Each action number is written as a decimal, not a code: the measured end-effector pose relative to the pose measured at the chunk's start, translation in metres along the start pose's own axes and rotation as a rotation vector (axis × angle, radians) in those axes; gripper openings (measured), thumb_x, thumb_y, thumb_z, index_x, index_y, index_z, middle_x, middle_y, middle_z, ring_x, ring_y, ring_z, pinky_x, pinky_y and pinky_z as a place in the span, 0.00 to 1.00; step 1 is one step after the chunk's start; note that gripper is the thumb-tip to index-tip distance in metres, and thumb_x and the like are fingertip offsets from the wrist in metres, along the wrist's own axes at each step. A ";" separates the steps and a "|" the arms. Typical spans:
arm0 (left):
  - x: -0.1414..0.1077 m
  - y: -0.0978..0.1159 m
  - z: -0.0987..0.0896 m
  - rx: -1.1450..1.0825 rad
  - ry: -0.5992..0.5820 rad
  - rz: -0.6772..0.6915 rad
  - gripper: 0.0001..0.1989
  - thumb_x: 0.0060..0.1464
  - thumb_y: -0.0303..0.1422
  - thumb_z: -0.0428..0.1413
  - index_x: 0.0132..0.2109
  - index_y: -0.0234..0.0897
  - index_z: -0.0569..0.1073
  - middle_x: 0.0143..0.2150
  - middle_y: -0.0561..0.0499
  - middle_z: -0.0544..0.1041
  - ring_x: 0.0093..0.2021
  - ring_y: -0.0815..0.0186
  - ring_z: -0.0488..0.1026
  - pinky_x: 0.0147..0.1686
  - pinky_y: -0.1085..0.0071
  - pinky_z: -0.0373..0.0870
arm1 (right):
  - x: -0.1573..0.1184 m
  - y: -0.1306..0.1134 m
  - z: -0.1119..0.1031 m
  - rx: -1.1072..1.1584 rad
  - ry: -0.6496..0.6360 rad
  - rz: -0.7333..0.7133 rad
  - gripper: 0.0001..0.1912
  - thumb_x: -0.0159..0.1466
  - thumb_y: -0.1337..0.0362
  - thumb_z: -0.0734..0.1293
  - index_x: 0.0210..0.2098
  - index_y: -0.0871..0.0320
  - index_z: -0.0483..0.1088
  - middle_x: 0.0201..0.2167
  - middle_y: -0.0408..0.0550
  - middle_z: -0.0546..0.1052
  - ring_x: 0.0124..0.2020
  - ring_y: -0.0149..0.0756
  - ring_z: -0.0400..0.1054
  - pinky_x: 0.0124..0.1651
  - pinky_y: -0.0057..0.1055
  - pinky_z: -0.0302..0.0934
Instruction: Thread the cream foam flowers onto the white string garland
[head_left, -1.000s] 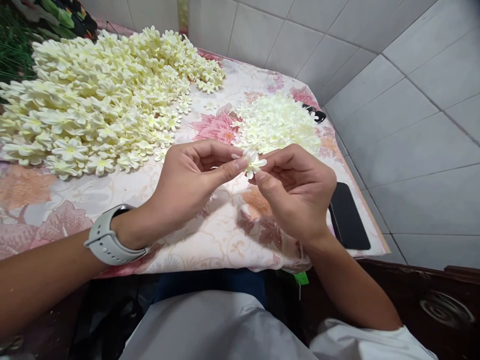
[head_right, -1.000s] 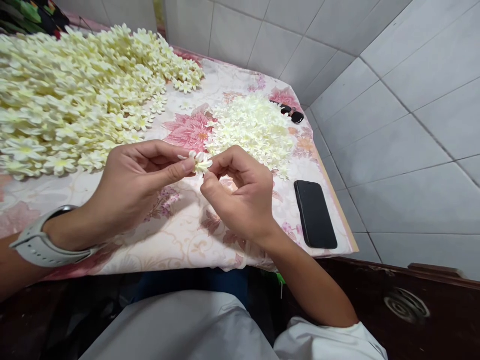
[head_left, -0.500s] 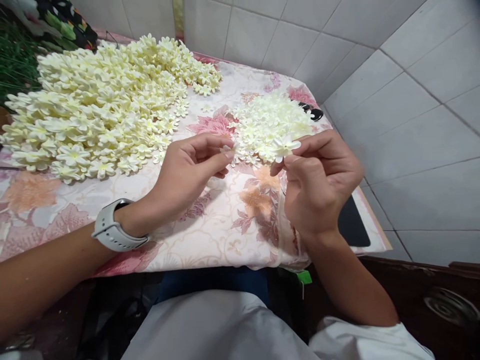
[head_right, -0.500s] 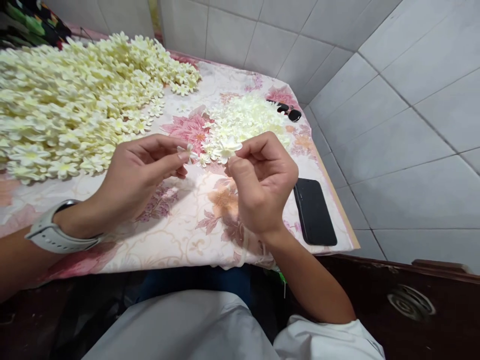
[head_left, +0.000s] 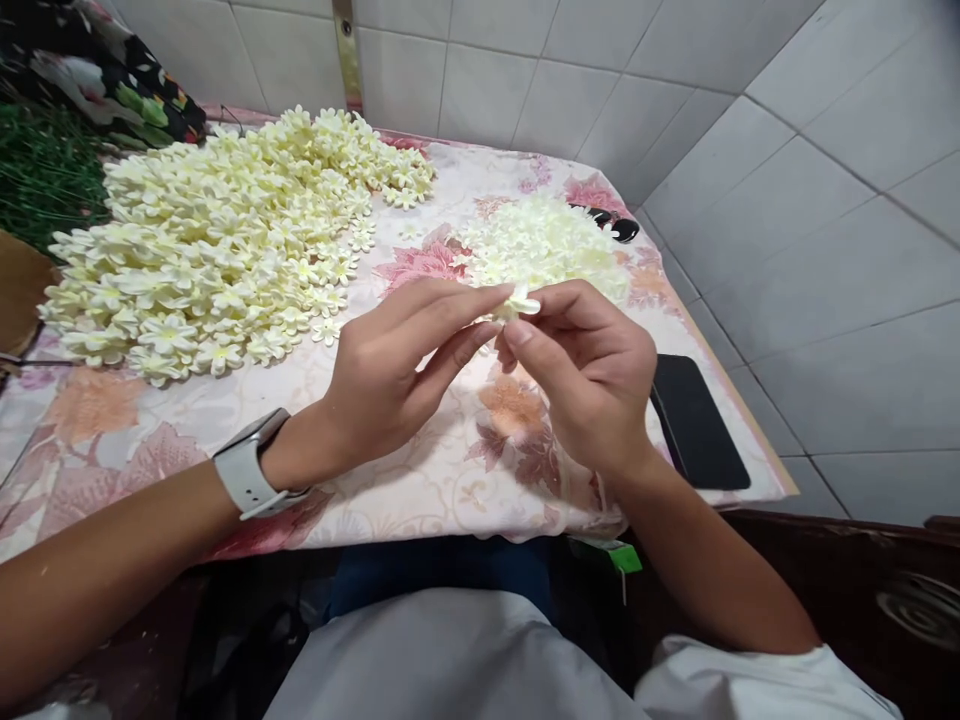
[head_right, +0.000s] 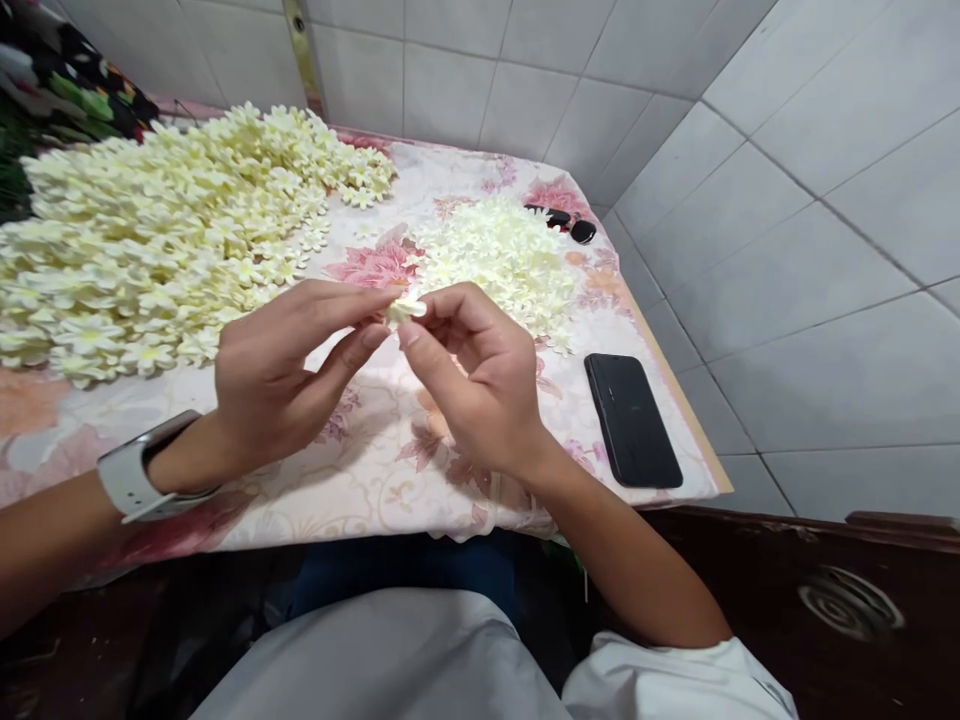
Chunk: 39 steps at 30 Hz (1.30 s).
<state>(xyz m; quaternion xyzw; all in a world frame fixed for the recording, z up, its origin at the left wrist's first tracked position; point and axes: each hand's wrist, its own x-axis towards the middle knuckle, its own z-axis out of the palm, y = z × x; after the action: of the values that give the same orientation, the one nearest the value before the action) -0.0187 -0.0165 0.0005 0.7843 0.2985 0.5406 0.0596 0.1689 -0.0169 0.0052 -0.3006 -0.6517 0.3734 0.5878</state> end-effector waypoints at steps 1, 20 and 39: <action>-0.002 0.001 -0.001 -0.015 0.000 -0.015 0.10 0.70 0.27 0.61 0.54 0.37 0.85 0.47 0.47 0.89 0.47 0.67 0.86 0.50 0.74 0.80 | -0.001 -0.001 0.001 0.010 -0.029 0.001 0.05 0.71 0.65 0.75 0.38 0.55 0.76 0.31 0.39 0.75 0.29 0.27 0.70 0.35 0.28 0.69; -0.004 0.012 -0.014 -0.060 -0.062 -0.021 0.12 0.74 0.32 0.57 0.59 0.38 0.80 0.56 0.45 0.86 0.57 0.61 0.84 0.60 0.64 0.82 | -0.010 -0.005 -0.001 -0.047 -0.092 -0.032 0.04 0.70 0.66 0.78 0.41 0.51 0.82 0.32 0.42 0.80 0.31 0.31 0.74 0.34 0.32 0.70; -0.006 0.009 -0.012 -0.148 0.020 -0.078 0.07 0.68 0.29 0.65 0.51 0.39 0.82 0.53 0.46 0.89 0.51 0.62 0.88 0.51 0.68 0.86 | -0.009 -0.008 0.000 0.009 -0.101 0.050 0.06 0.68 0.67 0.79 0.40 0.52 0.81 0.32 0.41 0.79 0.28 0.30 0.71 0.30 0.31 0.68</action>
<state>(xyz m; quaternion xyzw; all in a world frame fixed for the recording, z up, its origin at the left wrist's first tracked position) -0.0266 -0.0300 0.0043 0.7602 0.2885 0.5662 0.1353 0.1709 -0.0290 0.0067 -0.2949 -0.6710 0.4055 0.5462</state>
